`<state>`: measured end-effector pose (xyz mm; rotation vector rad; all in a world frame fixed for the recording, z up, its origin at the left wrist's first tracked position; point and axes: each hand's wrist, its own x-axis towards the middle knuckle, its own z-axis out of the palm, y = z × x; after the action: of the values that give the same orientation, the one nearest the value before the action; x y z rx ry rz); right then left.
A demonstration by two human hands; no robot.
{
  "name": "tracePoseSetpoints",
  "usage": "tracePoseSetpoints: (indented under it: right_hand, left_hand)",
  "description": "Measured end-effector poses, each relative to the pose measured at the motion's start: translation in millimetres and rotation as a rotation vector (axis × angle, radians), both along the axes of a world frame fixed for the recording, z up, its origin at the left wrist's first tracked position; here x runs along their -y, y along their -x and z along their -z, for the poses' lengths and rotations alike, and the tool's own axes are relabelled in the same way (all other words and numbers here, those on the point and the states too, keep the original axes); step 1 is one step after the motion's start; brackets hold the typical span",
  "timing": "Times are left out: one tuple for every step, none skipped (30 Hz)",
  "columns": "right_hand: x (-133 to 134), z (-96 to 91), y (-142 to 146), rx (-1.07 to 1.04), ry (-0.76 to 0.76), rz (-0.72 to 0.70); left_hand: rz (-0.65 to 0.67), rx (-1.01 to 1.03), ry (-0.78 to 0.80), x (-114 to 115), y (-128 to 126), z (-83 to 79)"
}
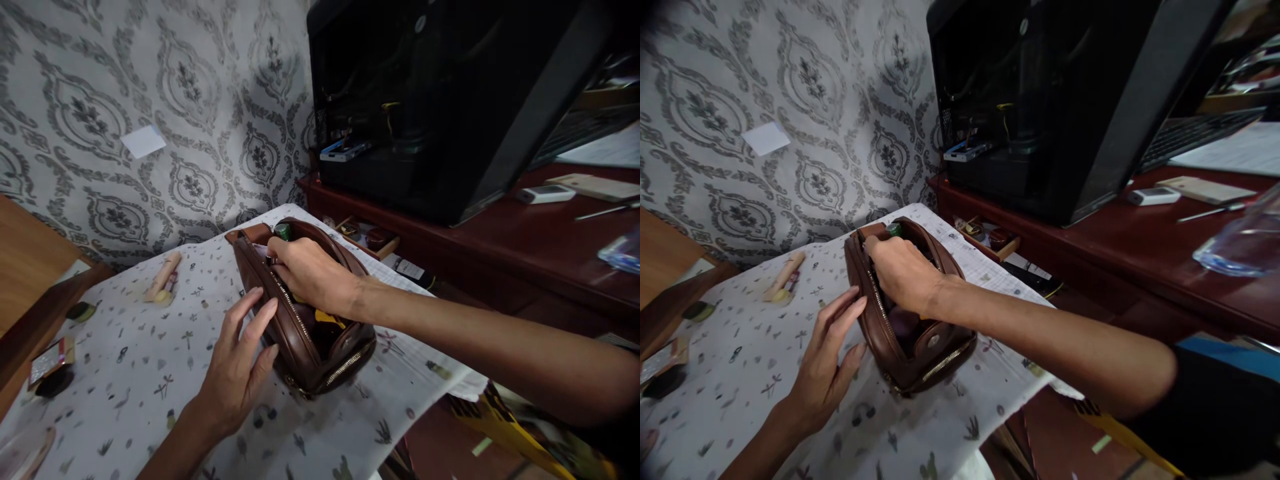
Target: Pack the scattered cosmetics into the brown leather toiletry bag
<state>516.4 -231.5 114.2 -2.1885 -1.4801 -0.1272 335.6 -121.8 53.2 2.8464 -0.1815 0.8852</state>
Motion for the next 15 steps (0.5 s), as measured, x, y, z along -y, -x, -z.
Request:
tracePoseSetpoints:
  right_hand:
    - [0.1, 0.9, -0.4, 0.003, -0.001, 0.015]
    - [0.1, 2.0, -1.1, 0.002, -0.007, 0.025]
    - [0.1, 3.2, -2.1, 0.000, -0.018, 0.030]
    - [0.1, 4.1, -3.2, -0.002, -0.028, 0.033]
    - [0.0, 4.7, -4.3, -0.003, -0.034, 0.035]
    - [0.0, 4.8, -5.3, -0.004, -0.037, 0.034]
    - [-0.1, 4.4, -6.1, -0.009, -0.036, 0.031]
    - [0.0, 3.5, -6.6, -0.019, -0.035, 0.026]
    - [0.1, 2.4, -6.9, -0.035, -0.035, 0.018]
    - [0.3, 1.3, -7.0, -0.055, -0.039, 0.006]
    - [0.5, 0.3, -6.9, -0.074, -0.047, -0.007]
    - [0.7, -0.6, -6.6, -0.092, -0.057, -0.019]
    - [1.0, -1.3, -6.1, -0.105, -0.069, -0.026]
    - [1.2, -2.0, -5.6, -0.114, -0.080, -0.032]
    - [1.5, -2.8, -5.1, -0.125, -0.089, -0.035]
  left_hand:
    - [0.000, -0.002, 0.001, -0.1, 0.0, 0.2]
    - [0.000, -0.002, 0.003, -0.2, -0.1, 0.3]
    - [0.000, 0.000, 0.004, -0.2, -0.2, 0.4]
    - [0.002, 0.004, 0.007, -0.2, -0.4, 0.4]
    - [0.003, 0.007, 0.009, -0.1, -0.5, 0.2]
    - [0.006, 0.010, 0.010, -0.1, -0.7, 0.0]
    - [0.010, 0.012, 0.011, -0.1, -0.8, -0.4]
    - [0.013, 0.012, 0.010, -0.2, -0.8, -0.7]
    - [0.016, 0.010, 0.009, -0.4, -0.7, -1.1]
    - [0.016, 0.005, 0.009, -0.6, -0.5, -1.4]
    - [0.017, -0.001, 0.009, -0.9, -0.3, -1.7]
    - [0.017, -0.006, 0.008, -1.2, -0.1, -1.9]
    - [0.017, -0.011, 0.008, -1.5, 0.1, -2.0]
    - [0.017, -0.011, 0.007, -1.7, 0.3, -2.1]
    - [0.017, -0.011, 0.006, -1.9, 0.5, -2.1]
